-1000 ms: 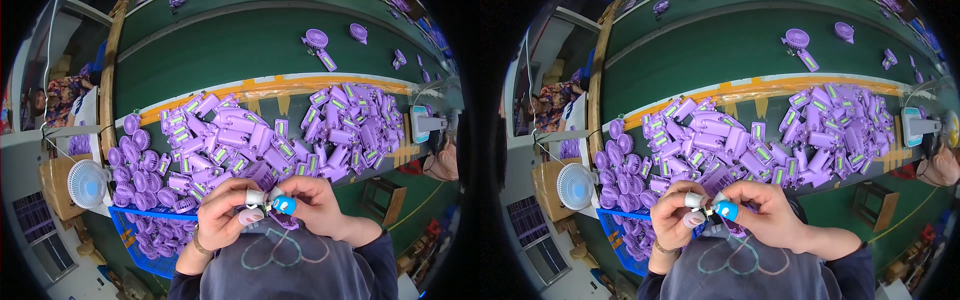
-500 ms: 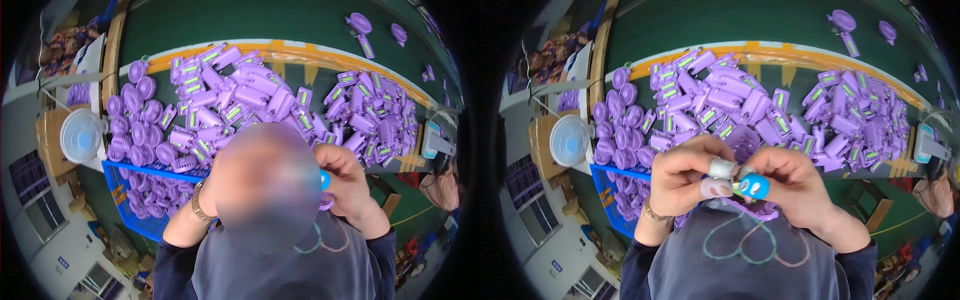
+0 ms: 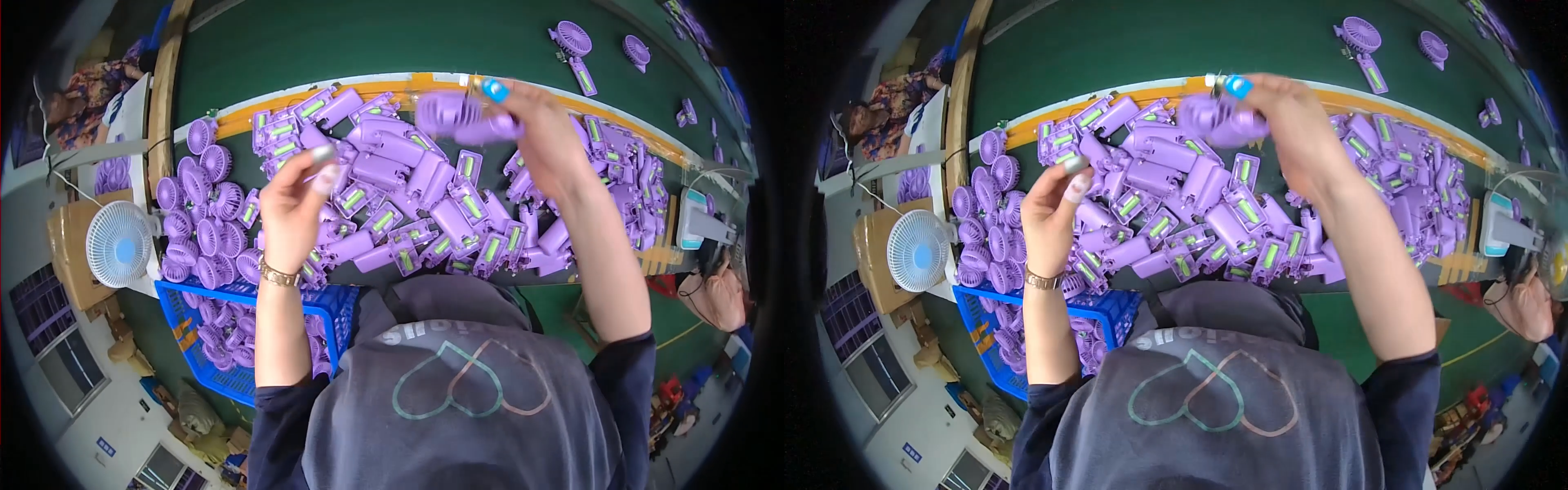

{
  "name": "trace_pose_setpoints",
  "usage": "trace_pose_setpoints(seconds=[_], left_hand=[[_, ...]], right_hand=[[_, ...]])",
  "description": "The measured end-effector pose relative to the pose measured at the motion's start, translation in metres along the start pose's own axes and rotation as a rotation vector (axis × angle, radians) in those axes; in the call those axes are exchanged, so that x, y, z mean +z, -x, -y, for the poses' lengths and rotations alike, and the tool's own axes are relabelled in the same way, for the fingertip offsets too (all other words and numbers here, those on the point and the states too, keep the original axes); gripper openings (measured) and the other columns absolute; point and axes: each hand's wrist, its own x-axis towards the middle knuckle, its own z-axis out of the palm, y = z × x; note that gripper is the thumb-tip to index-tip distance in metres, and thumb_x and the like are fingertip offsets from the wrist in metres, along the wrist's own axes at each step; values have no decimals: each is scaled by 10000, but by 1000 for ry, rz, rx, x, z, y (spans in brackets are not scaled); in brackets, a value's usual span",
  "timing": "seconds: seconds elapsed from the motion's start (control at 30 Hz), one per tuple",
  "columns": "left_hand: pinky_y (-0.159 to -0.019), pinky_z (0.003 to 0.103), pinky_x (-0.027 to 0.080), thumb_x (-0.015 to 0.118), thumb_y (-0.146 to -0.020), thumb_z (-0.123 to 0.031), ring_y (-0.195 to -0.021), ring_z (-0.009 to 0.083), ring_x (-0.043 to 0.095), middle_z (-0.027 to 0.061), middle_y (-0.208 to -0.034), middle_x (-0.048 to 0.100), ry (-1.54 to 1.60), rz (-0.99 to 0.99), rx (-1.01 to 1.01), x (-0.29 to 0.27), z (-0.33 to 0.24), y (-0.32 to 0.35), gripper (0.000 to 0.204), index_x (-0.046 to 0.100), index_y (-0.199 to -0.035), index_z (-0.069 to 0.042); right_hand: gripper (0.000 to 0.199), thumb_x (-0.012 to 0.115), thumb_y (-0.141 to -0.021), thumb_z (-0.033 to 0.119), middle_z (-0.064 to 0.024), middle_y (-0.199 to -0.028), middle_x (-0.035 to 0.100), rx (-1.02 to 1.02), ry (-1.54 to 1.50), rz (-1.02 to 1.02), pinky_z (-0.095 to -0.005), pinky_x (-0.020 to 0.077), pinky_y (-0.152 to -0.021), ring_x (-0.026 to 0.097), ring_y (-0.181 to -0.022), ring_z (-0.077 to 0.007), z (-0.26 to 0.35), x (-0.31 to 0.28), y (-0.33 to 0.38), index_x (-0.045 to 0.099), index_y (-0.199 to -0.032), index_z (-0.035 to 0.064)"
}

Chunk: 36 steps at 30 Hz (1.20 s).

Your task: The person assembles portable electric fans by connecting motor and circuit components, fitting them into fan housings and handles by hand, and placing the units onto the conveyor belt.

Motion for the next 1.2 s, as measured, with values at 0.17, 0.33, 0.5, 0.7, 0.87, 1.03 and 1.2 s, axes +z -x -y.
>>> trace_pose_setpoints(seconds=[0.17, 0.33, 0.5, 0.7, 0.87, 1.03, 1.2], left_hand=[[-722, 219, 436, 637, -773, -44, -795, 76, 544, 22, -870, 620, -392, -272, -177, -119, 98, 34, 204, 618, -968, 12], [-694, 260, 488, 631, -736, -6, -757, 139, 613, 85, -817, 650, -630, -675, -415, -241, 129, 120, 151, 622, -886, -8], [-645, 334, 478, 645, -686, -43, -688, 234, 598, 119, -757, 617, -1143, -522, -264, -210, 113, 96, 213, 633, -898, -58], [-742, 425, 448, 633, -743, -205, -874, 356, 551, 191, -894, 583, -1331, -558, -106, -215, 138, 8, 283, 580, -982, -64], [-767, 382, 470, 650, -755, -312, -893, 307, 607, 141, -960, 634, -1085, -389, -274, -267, 170, -24, 353, 607, -1049, -123], [-702, 339, 479, 644, -784, -234, -794, 224, 629, 123, -868, 653, -1179, -325, -290, -238, 146, -32, 272, 600, -976, -47], [-654, 235, 464, 607, -833, -108, -726, 117, 559, 61, -851, 593, -362, -737, 116, -262, 136, -4, 172, 544, -953, -3]], right_hand=[[288, 542, -805, 98, -115, -887, 620, -246, 622, -248, -276, 434, -709, 576, -835, -160, -31, -33, -59, 560, -1059, -37], [317, 552, -770, 34, -189, -1057, 579, -258, 927, -158, -312, 455, -720, 585, -857, -251, -114, -70, -17, 553, -1083, -17], [285, 537, -718, -73, -156, -961, 589, -125, 985, -98, -294, 458, -678, 575, -780, -234, -170, -74, 72, 572, -995, -14], [293, 517, -709, -102, -122, -898, 566, -129, 1012, -89, -276, 440, -646, 546, -732, -196, -165, -43, 89, 549, -993, -37], [254, 547, -703, -28, -173, -920, 582, -161, 1072, -194, -352, 467, -684, 590, -804, -285, -173, -38, 74, 572, -955, -15], [232, 549, -714, 10, -179, -838, 603, -118, 1059, -449, -362, 475, -684, 603, -752, -304, -191, -62, 54, 567, -943, -13], [283, 559, -728, 53, -182, -873, 609, -141, 998, -445, -361, 478, -709, 608, -792, -298, -185, -51, 17, 559, -1004, -9]])
